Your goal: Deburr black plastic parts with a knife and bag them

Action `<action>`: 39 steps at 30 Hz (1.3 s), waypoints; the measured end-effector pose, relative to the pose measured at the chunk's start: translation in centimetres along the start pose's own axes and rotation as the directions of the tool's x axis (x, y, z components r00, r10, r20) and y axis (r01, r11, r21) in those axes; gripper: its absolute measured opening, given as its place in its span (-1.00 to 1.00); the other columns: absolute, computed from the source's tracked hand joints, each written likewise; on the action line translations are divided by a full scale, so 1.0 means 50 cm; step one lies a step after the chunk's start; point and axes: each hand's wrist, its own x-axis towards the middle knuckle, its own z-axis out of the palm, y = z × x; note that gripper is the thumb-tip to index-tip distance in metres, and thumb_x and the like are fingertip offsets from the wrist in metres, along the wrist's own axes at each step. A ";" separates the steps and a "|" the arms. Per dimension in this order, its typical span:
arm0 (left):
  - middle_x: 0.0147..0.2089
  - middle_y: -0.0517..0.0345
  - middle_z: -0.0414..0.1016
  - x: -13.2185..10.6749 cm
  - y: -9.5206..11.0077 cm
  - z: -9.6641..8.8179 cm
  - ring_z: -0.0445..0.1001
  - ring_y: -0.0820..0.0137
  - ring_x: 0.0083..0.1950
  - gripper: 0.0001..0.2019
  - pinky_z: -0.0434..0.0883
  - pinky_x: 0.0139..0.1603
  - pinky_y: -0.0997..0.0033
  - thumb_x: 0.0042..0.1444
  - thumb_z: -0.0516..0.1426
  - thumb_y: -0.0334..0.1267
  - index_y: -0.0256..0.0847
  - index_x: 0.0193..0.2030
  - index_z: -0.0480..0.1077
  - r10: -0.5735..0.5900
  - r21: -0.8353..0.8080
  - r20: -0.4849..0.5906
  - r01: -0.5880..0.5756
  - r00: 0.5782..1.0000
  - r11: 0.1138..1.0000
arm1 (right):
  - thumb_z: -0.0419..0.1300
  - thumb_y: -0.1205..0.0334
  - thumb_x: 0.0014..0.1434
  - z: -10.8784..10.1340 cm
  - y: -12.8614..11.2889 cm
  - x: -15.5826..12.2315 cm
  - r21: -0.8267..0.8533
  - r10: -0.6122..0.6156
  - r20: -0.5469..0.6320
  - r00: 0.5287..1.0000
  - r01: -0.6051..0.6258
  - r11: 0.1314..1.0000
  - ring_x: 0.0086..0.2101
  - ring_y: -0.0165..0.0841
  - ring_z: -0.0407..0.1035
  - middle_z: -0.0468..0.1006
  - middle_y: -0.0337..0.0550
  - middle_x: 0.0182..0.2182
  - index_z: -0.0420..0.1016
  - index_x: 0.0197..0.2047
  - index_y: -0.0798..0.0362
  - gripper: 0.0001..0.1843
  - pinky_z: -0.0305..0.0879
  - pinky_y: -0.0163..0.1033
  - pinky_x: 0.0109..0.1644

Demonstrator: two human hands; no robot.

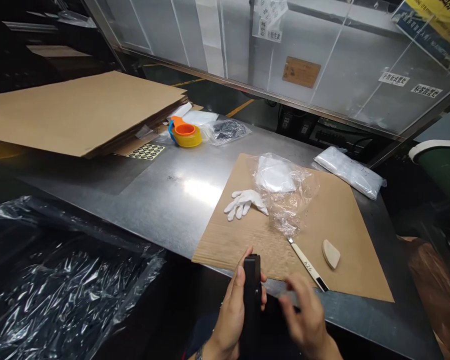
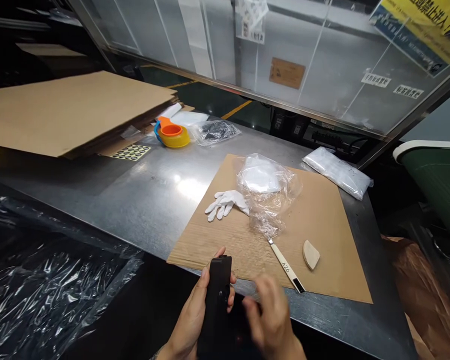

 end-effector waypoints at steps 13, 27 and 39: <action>-0.38 0.20 0.33 -0.020 -0.008 -0.020 0.30 0.49 -0.53 -0.26 0.31 -0.65 0.54 0.04 0.10 0.10 0.02 0.31 -0.08 -0.181 0.072 -0.012 0.182 0.983 0.981 | -0.17 0.28 0.31 -0.007 0.072 0.011 -0.400 0.222 0.056 0.974 -0.182 0.899 -0.42 -0.31 0.31 0.36 -0.08 -0.40 0.30 -0.22 0.11 -0.76 0.26 -0.26 -0.43; -0.51 0.29 0.27 -0.031 0.002 -0.007 0.25 0.54 -0.58 -0.42 0.19 -0.63 0.60 0.06 0.11 0.05 0.12 0.23 0.08 -0.276 0.067 -0.044 0.279 0.960 0.958 | -0.04 0.23 0.28 -0.065 -0.060 -0.001 -0.192 0.070 0.300 0.951 -0.012 0.981 -0.50 -0.38 0.31 0.33 -0.18 -0.51 0.38 0.01 0.07 -0.70 0.22 -0.31 -0.50; -0.52 0.30 0.26 -0.022 -0.007 -0.015 0.20 0.57 -0.57 -0.42 0.19 -0.57 0.60 0.07 0.12 0.03 0.07 0.23 0.09 -0.268 0.050 -0.008 0.268 0.963 0.962 | -0.01 0.24 0.27 -0.065 -0.055 -0.005 -0.215 0.071 0.296 0.953 -0.006 0.977 -0.50 -0.39 0.28 0.34 -0.19 -0.51 0.37 0.03 0.05 -0.71 0.16 -0.31 -0.46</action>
